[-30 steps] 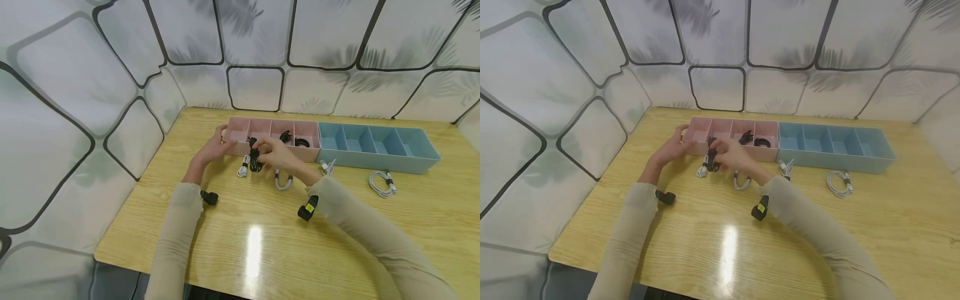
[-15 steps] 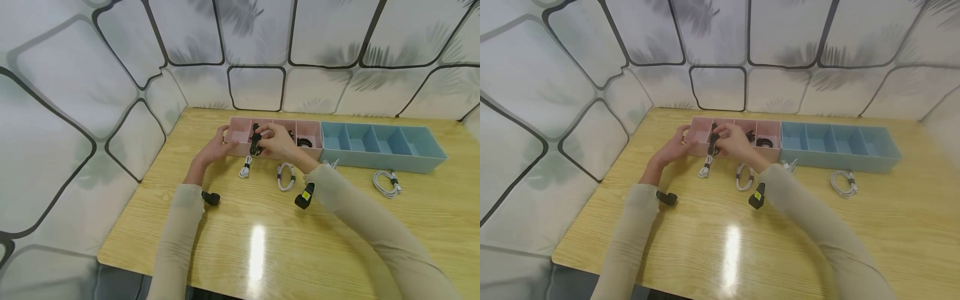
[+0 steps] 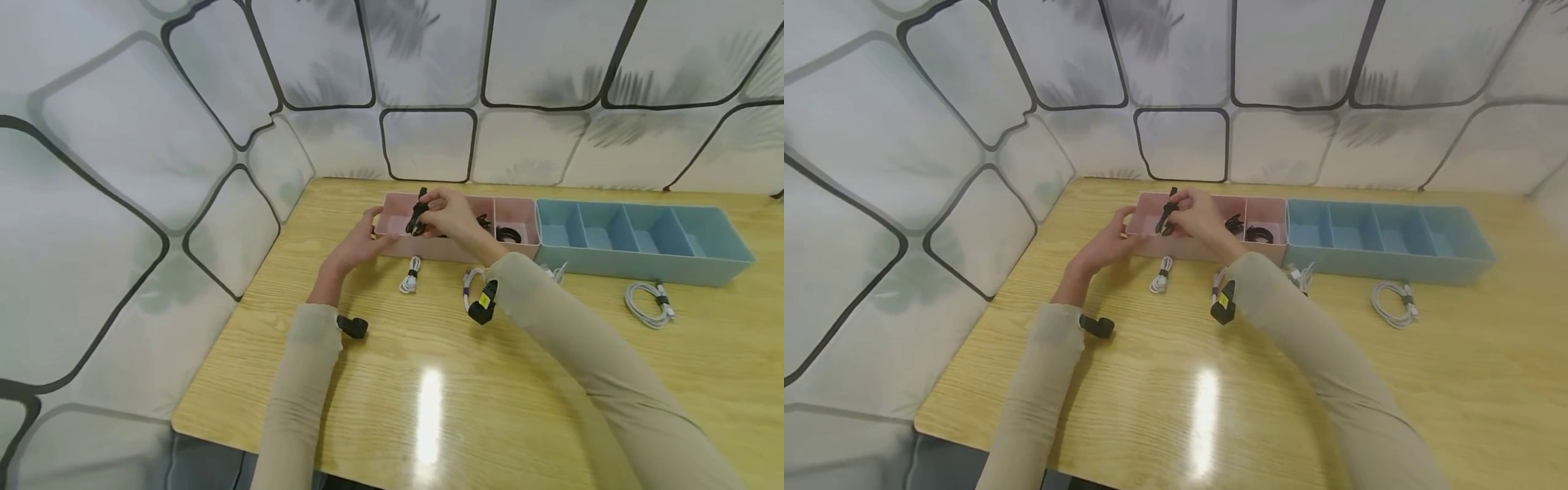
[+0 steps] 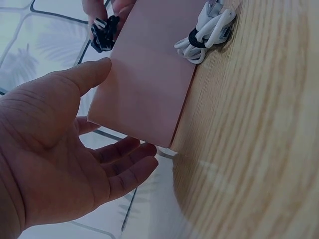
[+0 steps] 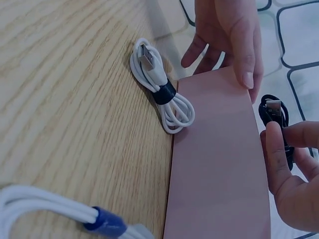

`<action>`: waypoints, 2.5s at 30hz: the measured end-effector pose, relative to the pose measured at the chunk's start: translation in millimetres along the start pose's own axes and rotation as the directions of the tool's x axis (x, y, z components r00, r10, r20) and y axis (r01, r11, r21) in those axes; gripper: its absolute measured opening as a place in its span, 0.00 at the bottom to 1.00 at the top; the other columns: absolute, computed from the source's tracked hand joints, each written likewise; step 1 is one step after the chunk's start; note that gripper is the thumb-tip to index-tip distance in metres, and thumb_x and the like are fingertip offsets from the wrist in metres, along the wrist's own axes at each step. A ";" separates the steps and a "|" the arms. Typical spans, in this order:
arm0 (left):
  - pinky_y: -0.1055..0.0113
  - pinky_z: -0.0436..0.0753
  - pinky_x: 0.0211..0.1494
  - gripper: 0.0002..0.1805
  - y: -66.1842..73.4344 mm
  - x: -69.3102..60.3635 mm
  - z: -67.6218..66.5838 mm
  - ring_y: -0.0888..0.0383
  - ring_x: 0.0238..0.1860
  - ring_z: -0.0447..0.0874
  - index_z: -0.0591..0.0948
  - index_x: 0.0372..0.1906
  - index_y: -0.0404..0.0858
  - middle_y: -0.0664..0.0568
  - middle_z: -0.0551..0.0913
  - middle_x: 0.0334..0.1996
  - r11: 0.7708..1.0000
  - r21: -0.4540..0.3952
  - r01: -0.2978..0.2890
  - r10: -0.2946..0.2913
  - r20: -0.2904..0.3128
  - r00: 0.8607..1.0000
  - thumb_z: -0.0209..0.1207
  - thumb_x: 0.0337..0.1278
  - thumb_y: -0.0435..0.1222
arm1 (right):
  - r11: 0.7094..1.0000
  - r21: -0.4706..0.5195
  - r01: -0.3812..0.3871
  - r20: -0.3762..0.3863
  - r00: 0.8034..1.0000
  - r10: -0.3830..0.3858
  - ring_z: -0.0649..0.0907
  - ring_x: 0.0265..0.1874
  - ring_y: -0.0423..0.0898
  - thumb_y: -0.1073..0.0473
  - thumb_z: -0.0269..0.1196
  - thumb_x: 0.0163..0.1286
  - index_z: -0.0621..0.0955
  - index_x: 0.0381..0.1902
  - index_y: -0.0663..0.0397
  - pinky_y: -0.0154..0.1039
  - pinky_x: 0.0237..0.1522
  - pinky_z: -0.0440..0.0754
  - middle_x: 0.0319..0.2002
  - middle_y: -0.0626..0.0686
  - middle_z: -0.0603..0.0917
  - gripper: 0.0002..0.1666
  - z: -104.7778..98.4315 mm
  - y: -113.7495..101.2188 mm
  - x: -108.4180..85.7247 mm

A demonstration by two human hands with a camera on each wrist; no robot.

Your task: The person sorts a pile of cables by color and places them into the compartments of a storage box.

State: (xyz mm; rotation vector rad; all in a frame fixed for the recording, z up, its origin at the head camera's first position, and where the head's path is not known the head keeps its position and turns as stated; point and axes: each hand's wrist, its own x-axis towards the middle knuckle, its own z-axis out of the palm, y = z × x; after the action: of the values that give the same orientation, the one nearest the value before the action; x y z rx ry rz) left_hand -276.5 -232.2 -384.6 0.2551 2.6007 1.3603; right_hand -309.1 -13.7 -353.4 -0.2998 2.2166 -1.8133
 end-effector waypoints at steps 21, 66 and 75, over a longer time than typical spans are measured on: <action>0.49 0.71 0.66 0.44 1.1 -5.5 -3.1 0.45 0.66 0.67 0.46 0.79 0.43 0.38 0.63 0.71 1.000 0.007 0.016 -0.016 -0.011 1.000 0.56 0.70 0.51 | 0.999 0.007 -0.051 -0.018 0.999 0.051 0.83 0.23 0.42 0.68 0.61 0.69 0.76 0.59 0.63 0.38 0.30 0.86 0.54 0.63 0.78 0.20 13.7 -0.3 17.2; 0.50 0.71 0.65 0.44 1.8 -1.2 1.3 0.46 0.63 0.69 0.47 0.79 0.43 0.36 0.64 0.69 1.000 0.014 0.023 -0.022 -0.028 0.999 0.57 0.70 0.48 | 0.995 0.094 -0.036 -0.013 0.999 0.038 0.84 0.27 0.45 0.69 0.57 0.70 0.71 0.64 0.66 0.41 0.35 0.87 0.51 0.64 0.77 0.25 -1.9 -0.4 4.9; 0.48 0.68 0.68 0.44 0.9 1.0 2.2 0.43 0.67 0.66 0.46 0.79 0.42 0.35 0.61 0.72 0.999 0.031 0.013 -0.012 -0.029 1.000 0.57 0.70 0.49 | 0.992 0.119 -0.047 -0.048 0.997 0.053 0.85 0.29 0.43 0.66 0.56 0.73 0.69 0.66 0.64 0.41 0.37 0.87 0.62 0.67 0.73 0.26 -30.7 1.4 -9.1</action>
State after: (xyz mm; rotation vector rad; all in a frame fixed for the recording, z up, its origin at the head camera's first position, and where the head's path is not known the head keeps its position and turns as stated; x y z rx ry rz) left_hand -276.9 -229.7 -385.2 0.2251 2.6438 1.3301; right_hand -310.7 17.9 -348.4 -0.1742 2.1187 -1.9359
